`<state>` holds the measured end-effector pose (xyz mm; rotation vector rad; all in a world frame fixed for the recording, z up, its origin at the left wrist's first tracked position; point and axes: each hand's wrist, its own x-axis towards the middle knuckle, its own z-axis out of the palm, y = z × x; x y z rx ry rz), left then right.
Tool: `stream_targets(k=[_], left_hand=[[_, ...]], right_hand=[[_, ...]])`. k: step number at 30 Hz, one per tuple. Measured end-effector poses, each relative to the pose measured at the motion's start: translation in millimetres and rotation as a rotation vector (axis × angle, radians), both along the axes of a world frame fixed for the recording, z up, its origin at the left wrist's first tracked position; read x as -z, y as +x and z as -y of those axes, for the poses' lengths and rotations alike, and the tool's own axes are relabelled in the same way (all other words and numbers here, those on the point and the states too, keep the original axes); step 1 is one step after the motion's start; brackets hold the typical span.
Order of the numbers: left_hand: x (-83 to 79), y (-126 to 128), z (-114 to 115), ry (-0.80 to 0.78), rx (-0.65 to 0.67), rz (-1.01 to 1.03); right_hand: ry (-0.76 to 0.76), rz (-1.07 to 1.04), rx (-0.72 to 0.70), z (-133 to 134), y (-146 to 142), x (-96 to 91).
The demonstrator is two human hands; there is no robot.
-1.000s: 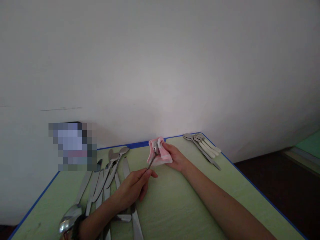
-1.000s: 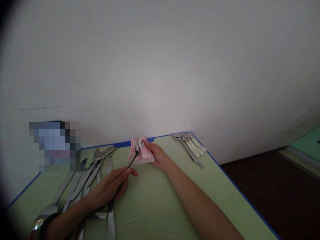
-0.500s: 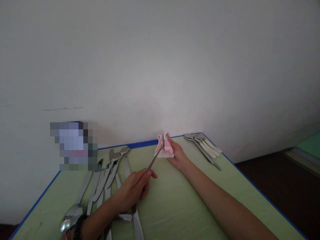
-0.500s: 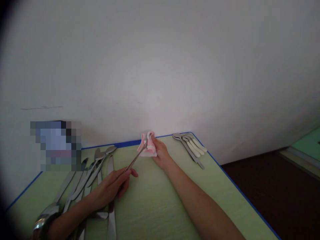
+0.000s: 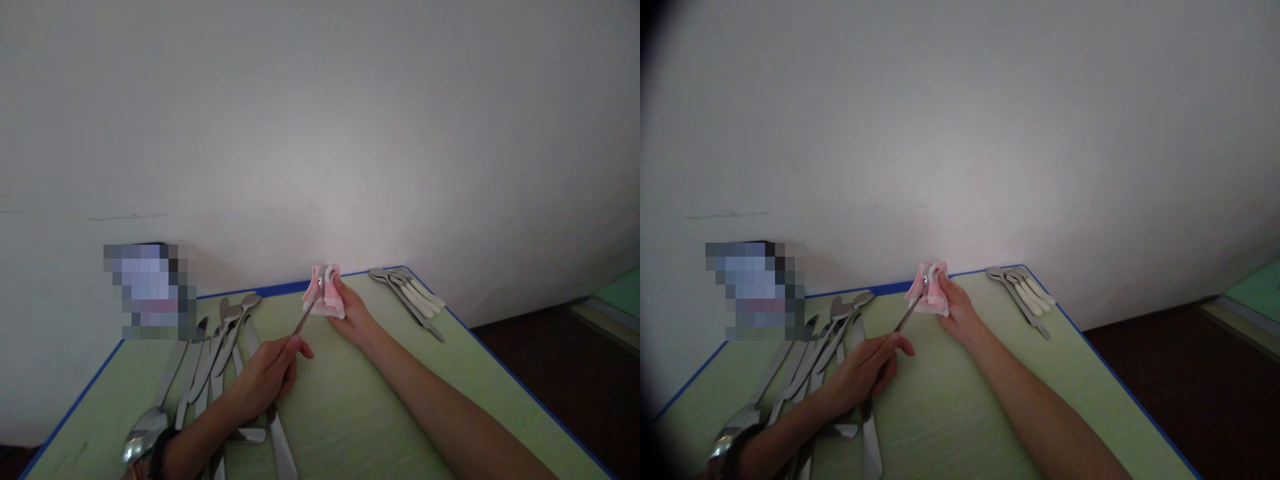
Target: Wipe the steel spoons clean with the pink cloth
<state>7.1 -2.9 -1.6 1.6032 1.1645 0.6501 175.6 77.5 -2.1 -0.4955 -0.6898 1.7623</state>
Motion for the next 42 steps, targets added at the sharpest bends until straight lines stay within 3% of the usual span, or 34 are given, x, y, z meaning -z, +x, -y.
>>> stream_targets(k=[8,15,22,29,42], left_hand=[[-4.3,2,2,-0.044,0.015,-0.013],[-5.9,4,0,-0.016,0.011,-0.040],[-1.4,2,1,-0.025,0.015,-0.075],[-3.0,0,1,0.039,0.042,-0.134],[-5.4,-1,1,0.097,0.091,-0.221]], right_hand=[[0.008,0.059,-0.003,9,-11,-0.1],[-0.011,0.142,-0.097,21,-21,1.0],[-0.062,0.022,-0.017,12,-17,1.4],[-0.103,-0.099,-0.031,7,-13,-4.9],[-0.054,0.077,-0.046,6,-10,4.1]])
